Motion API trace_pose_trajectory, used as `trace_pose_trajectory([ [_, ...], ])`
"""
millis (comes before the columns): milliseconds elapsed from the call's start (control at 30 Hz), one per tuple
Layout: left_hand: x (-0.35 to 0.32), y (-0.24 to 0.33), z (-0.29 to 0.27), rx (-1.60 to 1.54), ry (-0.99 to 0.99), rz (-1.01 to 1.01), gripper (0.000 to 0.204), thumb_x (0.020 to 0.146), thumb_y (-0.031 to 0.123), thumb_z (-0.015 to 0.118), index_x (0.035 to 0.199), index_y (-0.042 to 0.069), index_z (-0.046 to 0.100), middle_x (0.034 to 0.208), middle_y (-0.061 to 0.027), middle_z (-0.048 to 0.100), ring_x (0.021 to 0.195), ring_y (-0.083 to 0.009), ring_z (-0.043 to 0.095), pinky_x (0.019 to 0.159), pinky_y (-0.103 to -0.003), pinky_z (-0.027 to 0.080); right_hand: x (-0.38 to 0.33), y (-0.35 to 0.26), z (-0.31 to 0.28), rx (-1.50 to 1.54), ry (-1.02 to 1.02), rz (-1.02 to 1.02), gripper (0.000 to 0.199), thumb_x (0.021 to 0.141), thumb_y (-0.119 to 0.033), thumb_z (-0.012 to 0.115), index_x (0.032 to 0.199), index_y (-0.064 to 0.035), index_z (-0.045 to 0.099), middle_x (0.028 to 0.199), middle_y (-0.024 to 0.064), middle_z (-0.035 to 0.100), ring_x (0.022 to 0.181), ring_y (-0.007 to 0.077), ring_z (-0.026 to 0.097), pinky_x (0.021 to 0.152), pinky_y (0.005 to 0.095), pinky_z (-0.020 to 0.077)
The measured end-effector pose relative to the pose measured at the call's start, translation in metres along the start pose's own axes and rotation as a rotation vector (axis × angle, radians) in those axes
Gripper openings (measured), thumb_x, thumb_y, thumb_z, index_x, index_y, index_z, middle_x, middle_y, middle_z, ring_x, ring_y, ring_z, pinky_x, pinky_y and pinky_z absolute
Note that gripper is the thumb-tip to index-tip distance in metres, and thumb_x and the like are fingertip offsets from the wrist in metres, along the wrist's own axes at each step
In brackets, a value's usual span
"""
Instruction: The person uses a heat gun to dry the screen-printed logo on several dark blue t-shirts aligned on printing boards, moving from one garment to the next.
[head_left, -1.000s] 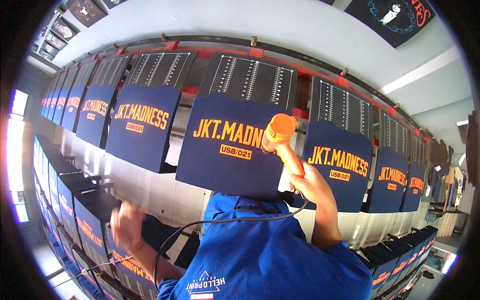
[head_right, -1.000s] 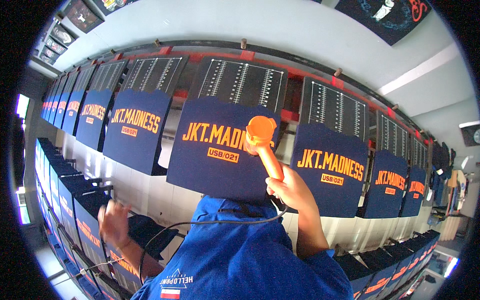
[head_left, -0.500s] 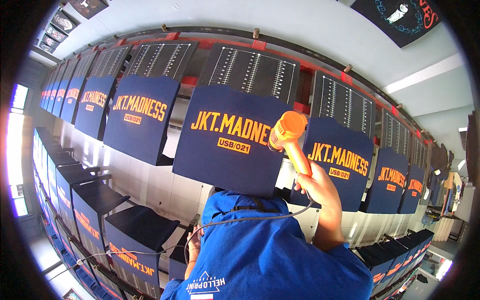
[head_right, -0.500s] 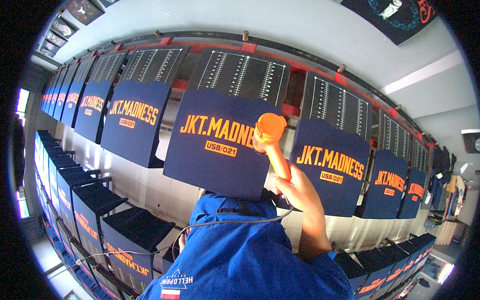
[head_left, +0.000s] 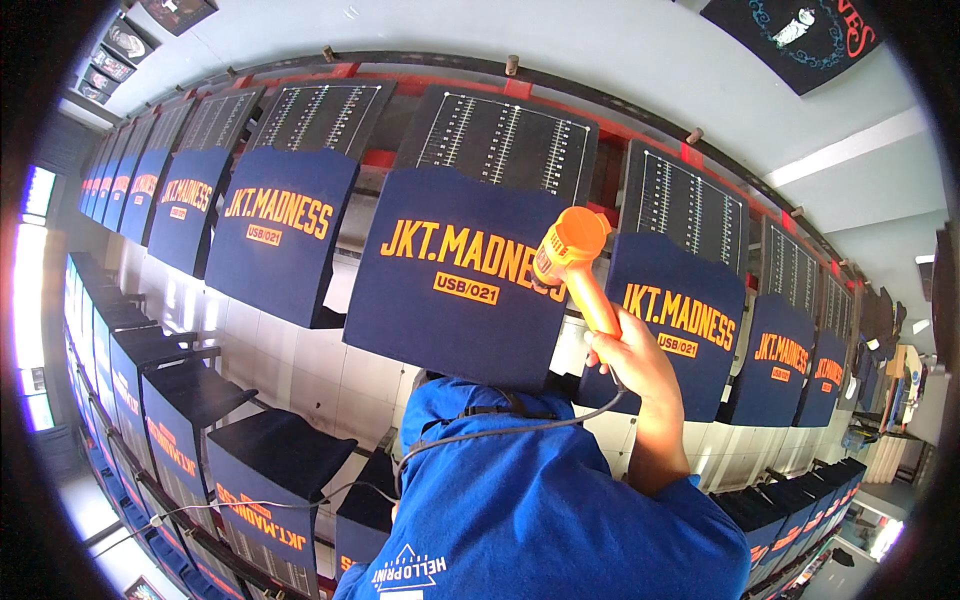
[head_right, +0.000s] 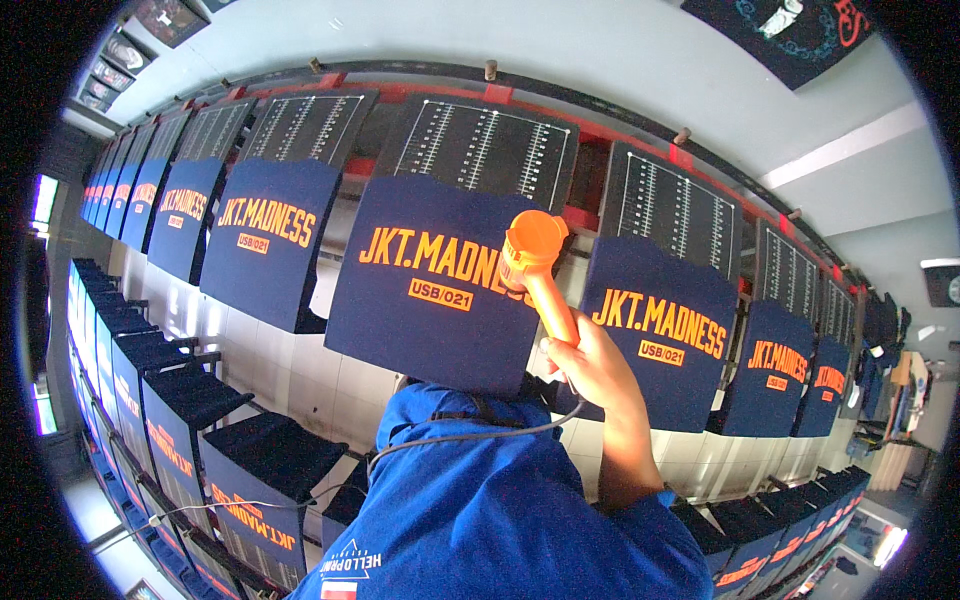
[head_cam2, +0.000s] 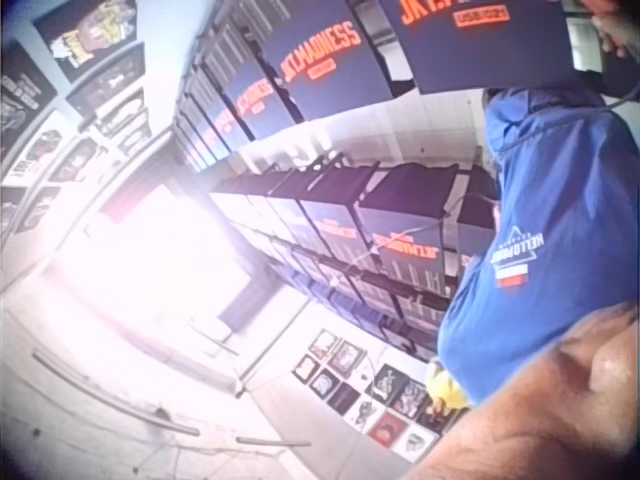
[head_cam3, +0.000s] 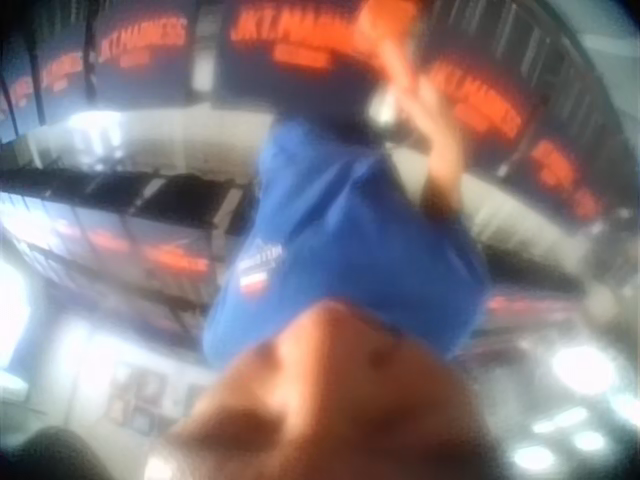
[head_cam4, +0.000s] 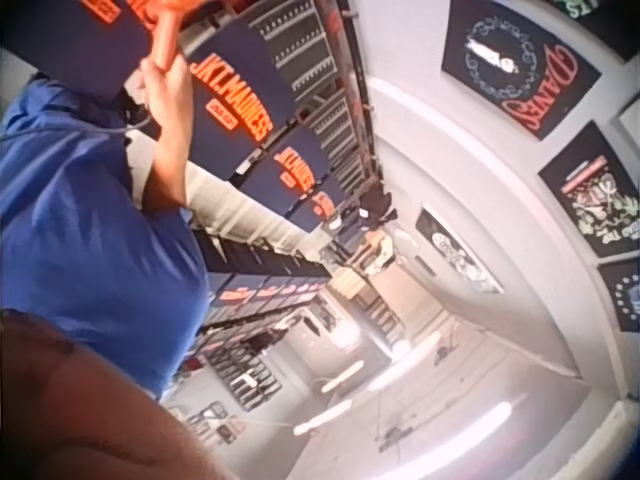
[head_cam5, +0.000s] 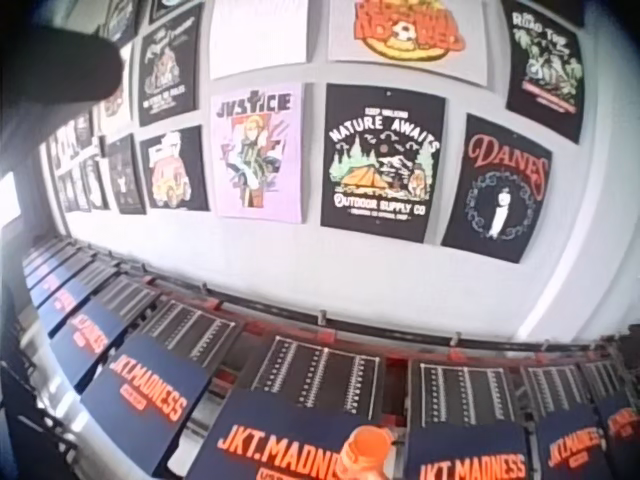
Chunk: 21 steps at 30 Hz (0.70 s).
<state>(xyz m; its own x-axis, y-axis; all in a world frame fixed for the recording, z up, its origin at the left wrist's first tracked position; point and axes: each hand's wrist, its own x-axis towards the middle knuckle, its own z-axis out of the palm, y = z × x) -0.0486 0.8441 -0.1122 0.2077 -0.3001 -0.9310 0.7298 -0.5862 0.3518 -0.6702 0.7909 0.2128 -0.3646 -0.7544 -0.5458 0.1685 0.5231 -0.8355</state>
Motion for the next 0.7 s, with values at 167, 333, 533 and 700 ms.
trace_pose_trajectory([
  [167, 0.006, 0.011, -0.004, -0.026, -0.016, 0.008, 0.040, 0.095, 0.051, 0.051, 0.105, 0.015, 0.067, 0.086, -0.0008, 0.069, 0.081, -0.0177, 0.064, 0.081, -0.041, 0.051, 0.009, -0.005, 0.000, -0.049, 0.017, -0.081, 0.039, 0.091, -0.009, 0.058, 0.127, 0.0028, 0.047, 0.085, 0.0036, 0.058, 0.069, 0.0097, 0.061, 0.054, 0.0227, 0.0495],
  [333, 0.023, 0.065, 0.029, -0.082, -0.481, -0.021, 0.040, 0.095, 0.051, 0.051, 0.103, 0.015, 0.067, 0.080, 0.0000, 0.069, 0.076, -0.0168, 0.065, 0.079, -0.040, 0.052, 0.017, -0.013, 0.004, -0.021, 0.075, -0.090, 0.035, 0.091, -0.010, 0.060, 0.122, 0.0049, 0.050, 0.083, 0.0040, 0.058, 0.065, 0.0106, 0.060, 0.061, 0.0266, 0.0512],
  [533, -0.030, 0.127, 0.194, 0.192, -0.725, 0.526, 0.019, 0.097, 0.037, 0.057, 0.101, 0.019, 0.059, 0.082, 0.0063, 0.056, 0.072, -0.0094, 0.053, 0.069, -0.027, 0.046, 0.026, -0.008, 0.008, -0.022, 0.129, -0.127, 0.033, 0.091, -0.010, 0.060, 0.119, 0.0041, 0.051, 0.083, 0.0039, 0.059, 0.066, 0.0109, 0.061, 0.062, 0.0263, 0.0525],
  [700, -0.136, 0.173, 0.309, 0.307, -1.003, 0.632, 0.048, 0.095, 0.028, 0.057, 0.139, 0.013, 0.045, 0.128, -0.0079, 0.055, 0.118, -0.0270, 0.053, 0.104, -0.043, 0.041, 0.018, -0.009, 0.005, 0.022, 0.132, -0.093, 0.035, 0.091, -0.011, 0.060, 0.122, 0.0042, 0.050, 0.084, 0.0041, 0.059, 0.066, 0.0105, 0.062, 0.061, 0.0254, 0.0523],
])
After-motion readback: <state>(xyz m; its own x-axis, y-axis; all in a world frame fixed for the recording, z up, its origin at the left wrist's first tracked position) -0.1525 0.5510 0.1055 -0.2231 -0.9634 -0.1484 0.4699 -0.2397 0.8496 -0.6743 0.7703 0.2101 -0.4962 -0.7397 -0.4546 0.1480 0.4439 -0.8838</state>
